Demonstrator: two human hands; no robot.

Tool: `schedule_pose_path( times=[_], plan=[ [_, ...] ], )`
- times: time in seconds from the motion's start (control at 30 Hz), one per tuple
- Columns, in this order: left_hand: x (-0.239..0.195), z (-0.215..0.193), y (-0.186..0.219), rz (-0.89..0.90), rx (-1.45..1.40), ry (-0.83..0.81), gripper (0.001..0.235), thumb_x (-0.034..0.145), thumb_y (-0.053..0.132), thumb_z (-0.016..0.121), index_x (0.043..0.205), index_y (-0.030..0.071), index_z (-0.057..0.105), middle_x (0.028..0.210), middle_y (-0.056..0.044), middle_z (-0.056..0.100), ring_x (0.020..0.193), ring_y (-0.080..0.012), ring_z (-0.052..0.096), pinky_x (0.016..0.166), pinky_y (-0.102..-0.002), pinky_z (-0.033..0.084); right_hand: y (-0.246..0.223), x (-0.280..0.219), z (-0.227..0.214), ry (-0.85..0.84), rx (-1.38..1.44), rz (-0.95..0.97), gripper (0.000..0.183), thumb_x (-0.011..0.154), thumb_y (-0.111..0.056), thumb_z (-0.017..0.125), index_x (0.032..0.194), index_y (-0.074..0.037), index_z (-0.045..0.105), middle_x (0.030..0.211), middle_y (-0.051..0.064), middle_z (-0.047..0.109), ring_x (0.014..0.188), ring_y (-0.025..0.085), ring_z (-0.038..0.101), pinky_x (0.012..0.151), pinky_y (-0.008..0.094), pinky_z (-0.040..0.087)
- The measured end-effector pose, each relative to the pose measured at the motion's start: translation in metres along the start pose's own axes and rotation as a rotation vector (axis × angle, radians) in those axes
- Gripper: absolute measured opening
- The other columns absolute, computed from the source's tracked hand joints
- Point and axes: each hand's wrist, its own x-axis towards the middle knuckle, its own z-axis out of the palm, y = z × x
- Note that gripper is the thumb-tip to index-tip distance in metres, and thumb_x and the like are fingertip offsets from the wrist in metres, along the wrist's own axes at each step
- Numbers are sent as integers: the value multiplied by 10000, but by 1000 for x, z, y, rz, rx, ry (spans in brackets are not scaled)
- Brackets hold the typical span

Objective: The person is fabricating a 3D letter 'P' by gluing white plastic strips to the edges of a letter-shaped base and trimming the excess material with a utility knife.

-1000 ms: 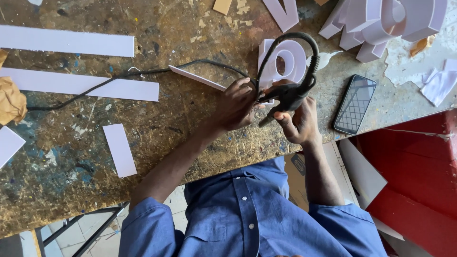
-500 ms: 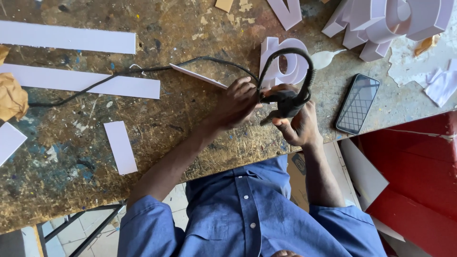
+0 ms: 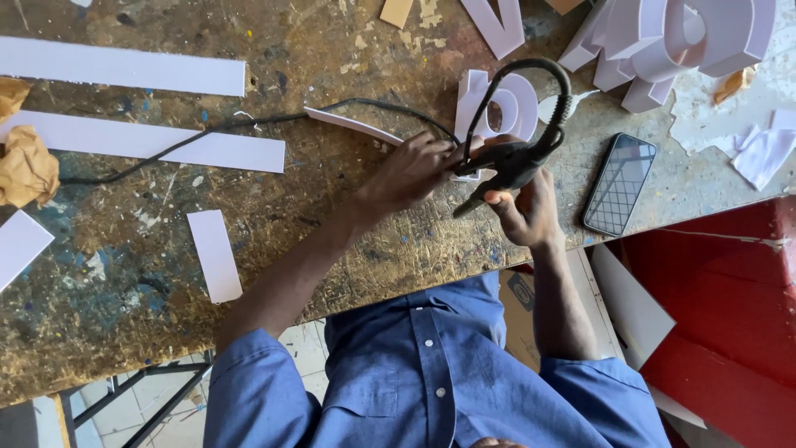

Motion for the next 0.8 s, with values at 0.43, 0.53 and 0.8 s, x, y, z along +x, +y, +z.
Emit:
schedule_pose_path(
  times=[0.43, 0.53, 0.8],
  plan=[
    [-3, -22, 15, -14, -52, 80, 969, 937, -188, 719, 1748, 96, 270, 1140, -304, 820, 1391, -454, 755, 1290, -599, 499, -16, 19, -35, 141, 66, 48, 797, 1122, -577, 644, 1464, 141, 596, 1185, 285, 777, 1102, 340, 782, 1004, 482, 625],
    [-4, -11, 14, -48, -113, 122, 1055, 952, -190, 659, 1822, 128, 154, 1077, -268, 824, 1304, -450, 795, 1281, -595, 512, -26, 30, -47, 151, -28, -27, 808, 1116, -528, 688, 1466, 194, 587, 1203, 336, 752, 1075, 373, 761, 991, 531, 614],
    [-12, 25, 31, -196, 17, 324, 1218, 1069, -61, 774, 1849, 120, -143, 670, 8, 610, 516, -194, 600, 798, -396, 729, -21, 102, -64, 4, -660, -293, 584, 1159, -84, 909, 1621, 3, 563, 1482, 320, 728, 1183, 407, 767, 845, 483, 625]
  ],
)
